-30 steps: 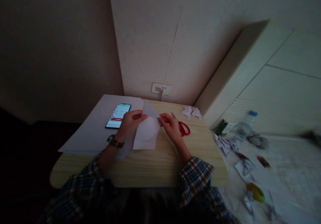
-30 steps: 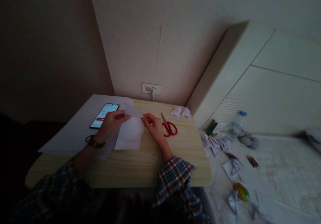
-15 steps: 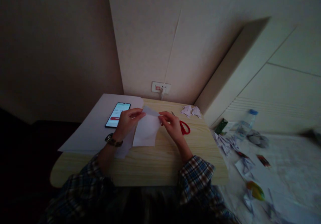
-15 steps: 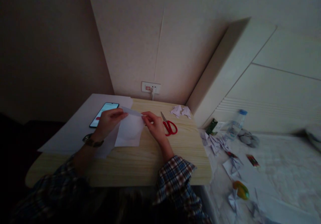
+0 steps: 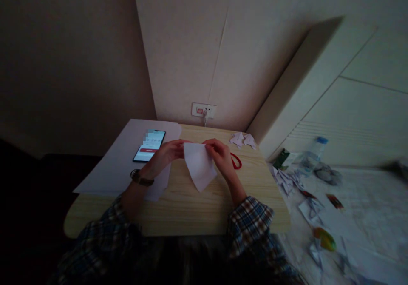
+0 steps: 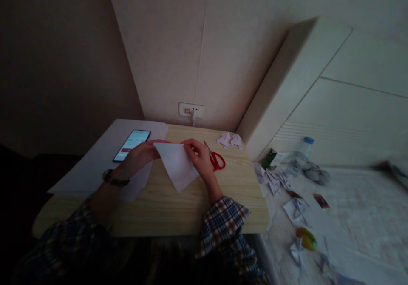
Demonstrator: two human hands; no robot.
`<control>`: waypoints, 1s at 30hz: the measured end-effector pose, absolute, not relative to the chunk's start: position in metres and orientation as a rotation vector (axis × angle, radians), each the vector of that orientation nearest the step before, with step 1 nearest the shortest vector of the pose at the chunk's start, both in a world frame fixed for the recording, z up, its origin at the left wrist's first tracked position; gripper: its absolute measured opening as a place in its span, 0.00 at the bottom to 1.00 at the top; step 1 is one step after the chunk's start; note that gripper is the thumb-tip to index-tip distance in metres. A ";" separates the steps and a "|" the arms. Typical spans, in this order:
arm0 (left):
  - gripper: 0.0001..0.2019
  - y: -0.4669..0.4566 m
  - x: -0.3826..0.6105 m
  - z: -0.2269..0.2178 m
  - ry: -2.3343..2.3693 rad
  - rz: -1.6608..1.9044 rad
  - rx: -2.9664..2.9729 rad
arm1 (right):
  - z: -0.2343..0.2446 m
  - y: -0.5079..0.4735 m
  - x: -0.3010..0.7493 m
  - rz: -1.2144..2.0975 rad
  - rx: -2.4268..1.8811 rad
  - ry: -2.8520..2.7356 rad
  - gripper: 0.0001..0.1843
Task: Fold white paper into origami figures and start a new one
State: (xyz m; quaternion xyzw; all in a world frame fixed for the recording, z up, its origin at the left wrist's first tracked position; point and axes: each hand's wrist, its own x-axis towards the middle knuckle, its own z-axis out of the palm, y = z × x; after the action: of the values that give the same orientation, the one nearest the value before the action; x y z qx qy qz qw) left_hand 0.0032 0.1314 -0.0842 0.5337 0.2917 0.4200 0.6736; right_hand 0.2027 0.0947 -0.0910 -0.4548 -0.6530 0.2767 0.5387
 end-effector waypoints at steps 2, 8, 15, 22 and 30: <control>0.22 0.132 0.002 -0.084 0.634 0.858 1.160 | -0.090 0.095 0.203 0.620 -1.048 -1.667 0.10; 0.15 0.132 0.009 -0.093 0.826 0.686 1.417 | -0.096 0.097 0.198 0.552 -1.036 -1.959 0.11; 0.10 0.133 0.011 -0.104 0.824 0.696 1.418 | -0.093 0.093 0.196 0.148 -1.130 -2.021 0.15; 0.20 0.127 0.013 -0.093 0.836 1.107 1.086 | -0.093 0.085 0.192 -0.086 -1.081 -1.830 0.09; 0.23 0.123 0.019 -0.087 0.754 1.258 1.046 | -0.103 0.091 0.177 0.300 -1.084 -1.633 0.04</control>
State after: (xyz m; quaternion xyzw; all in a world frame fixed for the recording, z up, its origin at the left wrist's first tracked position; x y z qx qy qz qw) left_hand 0.0191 0.1234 -0.0872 0.4553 0.3280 0.5473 0.6210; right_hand 0.1767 0.0914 -0.1026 -0.4574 -0.6891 0.1265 0.5477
